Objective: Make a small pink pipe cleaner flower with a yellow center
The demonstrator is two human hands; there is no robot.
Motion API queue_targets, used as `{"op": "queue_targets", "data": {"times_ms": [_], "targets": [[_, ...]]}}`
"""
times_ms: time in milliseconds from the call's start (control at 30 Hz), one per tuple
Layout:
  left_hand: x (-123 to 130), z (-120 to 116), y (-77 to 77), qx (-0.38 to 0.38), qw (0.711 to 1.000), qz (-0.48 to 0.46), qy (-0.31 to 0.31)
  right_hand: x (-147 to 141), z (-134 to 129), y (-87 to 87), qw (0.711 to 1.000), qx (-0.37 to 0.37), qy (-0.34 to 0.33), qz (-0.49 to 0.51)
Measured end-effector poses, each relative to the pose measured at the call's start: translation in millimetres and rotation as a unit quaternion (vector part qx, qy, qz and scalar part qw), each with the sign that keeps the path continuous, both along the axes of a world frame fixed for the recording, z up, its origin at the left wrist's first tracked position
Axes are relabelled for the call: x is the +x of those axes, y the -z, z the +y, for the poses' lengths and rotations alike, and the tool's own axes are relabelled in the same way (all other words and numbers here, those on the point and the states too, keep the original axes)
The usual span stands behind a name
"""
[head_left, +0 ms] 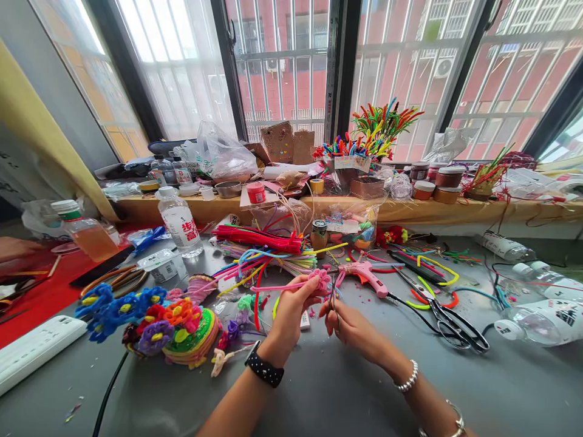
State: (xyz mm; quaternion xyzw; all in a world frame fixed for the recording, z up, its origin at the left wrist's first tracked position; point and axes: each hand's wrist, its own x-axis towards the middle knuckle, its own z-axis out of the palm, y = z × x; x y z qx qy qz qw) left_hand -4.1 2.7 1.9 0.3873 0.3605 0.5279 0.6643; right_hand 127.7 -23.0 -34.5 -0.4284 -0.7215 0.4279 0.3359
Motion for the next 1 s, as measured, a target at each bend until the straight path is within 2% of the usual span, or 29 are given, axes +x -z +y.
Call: {"op": "queue_targets", "data": {"times_ms": [467, 1000], "targets": [[0.6, -1.4, 0.9, 0.003, 1.0, 0.025, 0.008, 0.6, -1.6, -7.1, 1.0, 0.014, -0.004, -0.003], [-3.4, 2.8, -1.4, -0.009, 1.0, -0.016, -0.002, 2.7, 1.5, -7.9, 0.996, 0.047, 0.064, -0.044]]}}
